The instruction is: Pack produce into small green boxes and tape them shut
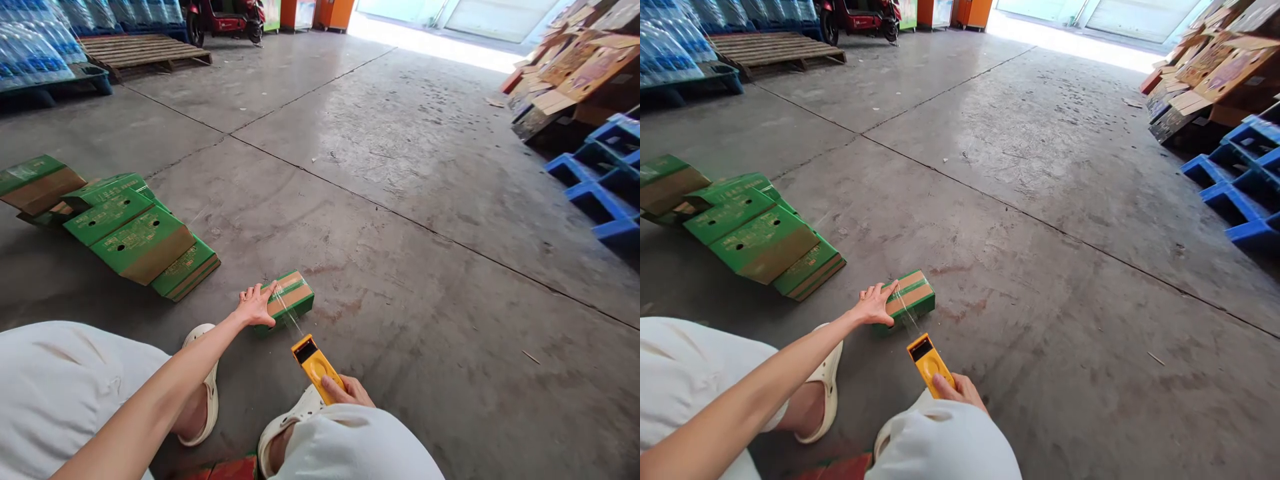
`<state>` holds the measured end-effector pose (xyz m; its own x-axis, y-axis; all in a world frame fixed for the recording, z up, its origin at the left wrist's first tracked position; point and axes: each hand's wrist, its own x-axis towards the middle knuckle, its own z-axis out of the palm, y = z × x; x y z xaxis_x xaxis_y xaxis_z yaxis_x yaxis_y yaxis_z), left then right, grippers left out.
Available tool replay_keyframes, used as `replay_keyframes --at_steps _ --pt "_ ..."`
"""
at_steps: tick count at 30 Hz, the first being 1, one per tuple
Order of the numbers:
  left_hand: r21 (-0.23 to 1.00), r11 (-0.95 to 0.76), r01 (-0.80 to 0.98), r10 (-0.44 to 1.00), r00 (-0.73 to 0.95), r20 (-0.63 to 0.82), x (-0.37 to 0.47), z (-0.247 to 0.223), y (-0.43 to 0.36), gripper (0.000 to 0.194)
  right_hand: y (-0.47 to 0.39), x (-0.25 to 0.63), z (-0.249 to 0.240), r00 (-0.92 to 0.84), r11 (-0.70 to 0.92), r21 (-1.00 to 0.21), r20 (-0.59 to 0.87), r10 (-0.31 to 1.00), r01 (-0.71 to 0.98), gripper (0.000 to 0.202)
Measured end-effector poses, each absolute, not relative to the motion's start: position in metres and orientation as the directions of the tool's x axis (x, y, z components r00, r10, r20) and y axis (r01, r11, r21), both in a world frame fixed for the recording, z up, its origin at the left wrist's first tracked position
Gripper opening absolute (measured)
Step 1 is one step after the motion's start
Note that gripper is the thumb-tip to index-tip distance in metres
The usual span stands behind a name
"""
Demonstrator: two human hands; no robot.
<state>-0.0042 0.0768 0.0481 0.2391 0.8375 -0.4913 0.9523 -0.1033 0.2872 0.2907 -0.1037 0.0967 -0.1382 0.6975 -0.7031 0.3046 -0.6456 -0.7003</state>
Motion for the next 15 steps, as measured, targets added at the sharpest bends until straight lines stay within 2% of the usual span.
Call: replay_keyframes --at_steps 7,15 --pt "0.286 -0.102 0.953 0.811 0.246 -0.531 -0.009 0.048 0.089 0.139 -0.06 0.266 0.074 -0.071 -0.734 -0.61 -0.781 0.62 0.298 0.054" --pt "0.274 -0.146 0.951 0.832 0.268 -0.486 -0.006 0.046 0.081 0.137 -0.002 0.233 0.061 -0.002 -0.798 -0.525 -0.836 0.549 0.296 0.038"
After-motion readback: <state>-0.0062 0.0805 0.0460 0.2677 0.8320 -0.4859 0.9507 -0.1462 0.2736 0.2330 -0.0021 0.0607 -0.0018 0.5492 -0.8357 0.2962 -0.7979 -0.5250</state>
